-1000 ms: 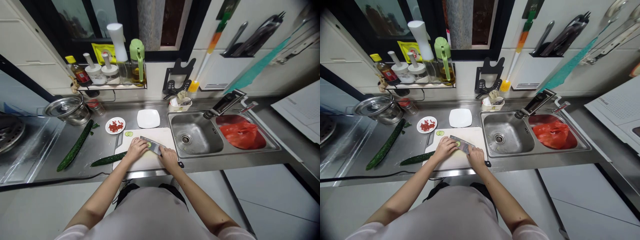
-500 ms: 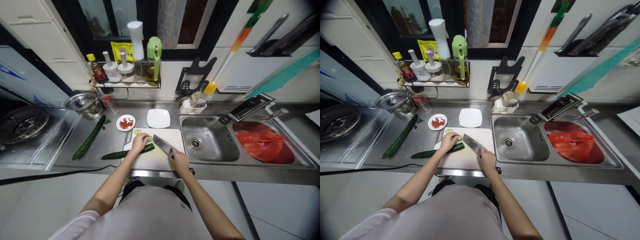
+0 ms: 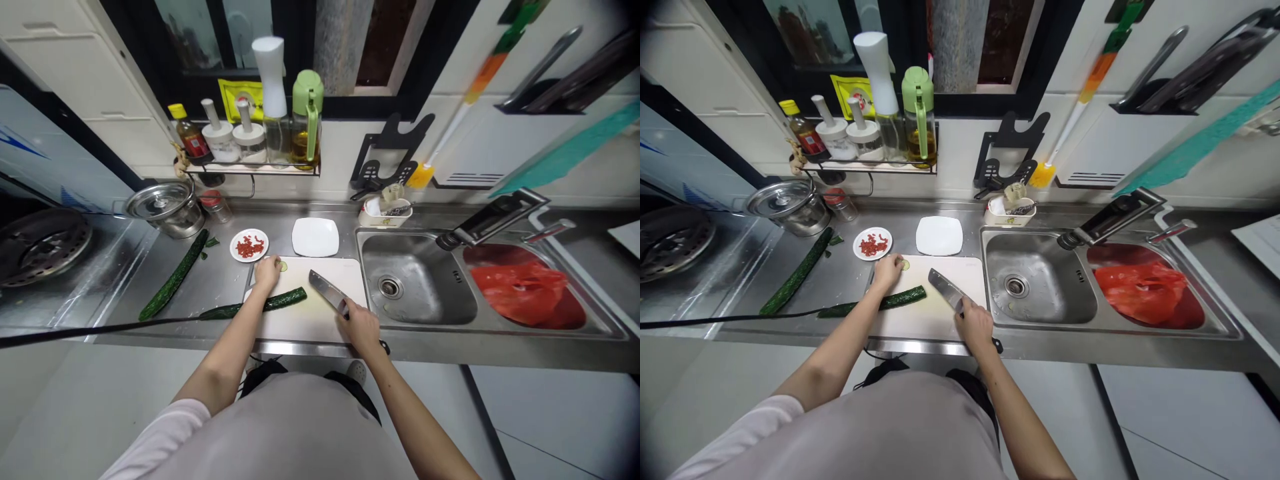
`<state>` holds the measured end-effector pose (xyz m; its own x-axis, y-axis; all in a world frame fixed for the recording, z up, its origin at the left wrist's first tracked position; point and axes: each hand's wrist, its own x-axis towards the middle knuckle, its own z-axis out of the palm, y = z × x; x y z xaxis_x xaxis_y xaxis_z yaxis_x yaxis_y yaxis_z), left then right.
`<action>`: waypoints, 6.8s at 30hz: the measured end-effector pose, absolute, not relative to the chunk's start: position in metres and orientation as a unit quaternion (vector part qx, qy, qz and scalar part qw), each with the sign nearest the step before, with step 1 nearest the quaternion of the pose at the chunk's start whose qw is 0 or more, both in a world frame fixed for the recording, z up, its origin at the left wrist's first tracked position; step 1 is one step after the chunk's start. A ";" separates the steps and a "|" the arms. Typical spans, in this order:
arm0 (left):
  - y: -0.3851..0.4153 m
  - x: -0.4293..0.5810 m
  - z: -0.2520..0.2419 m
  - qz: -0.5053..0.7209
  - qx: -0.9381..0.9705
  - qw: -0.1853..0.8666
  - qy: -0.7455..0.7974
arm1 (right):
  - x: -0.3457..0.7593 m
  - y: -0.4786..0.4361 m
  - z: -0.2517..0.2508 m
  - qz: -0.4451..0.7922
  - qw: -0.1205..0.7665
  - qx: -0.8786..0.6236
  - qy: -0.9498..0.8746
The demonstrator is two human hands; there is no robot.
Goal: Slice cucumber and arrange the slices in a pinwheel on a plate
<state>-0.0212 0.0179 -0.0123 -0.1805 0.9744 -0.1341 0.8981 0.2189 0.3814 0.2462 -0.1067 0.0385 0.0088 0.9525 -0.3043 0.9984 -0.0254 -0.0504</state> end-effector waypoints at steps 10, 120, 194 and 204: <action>0.010 -0.026 -0.020 0.132 0.629 0.102 0.759 | 0.247 -0.107 0.041 -0.133 0.071 0.709 0.689; -0.075 0.008 -0.031 0.293 0.797 0.131 0.512 | 0.202 -0.108 0.071 -0.279 0.145 0.590 0.743; -0.073 0.008 -0.030 0.287 0.784 0.156 0.528 | 0.182 -0.103 0.030 -0.249 0.120 0.607 0.745; -0.072 0.008 -0.028 0.289 0.776 0.168 0.534 | 0.179 -0.102 0.040 -0.248 0.127 0.618 0.735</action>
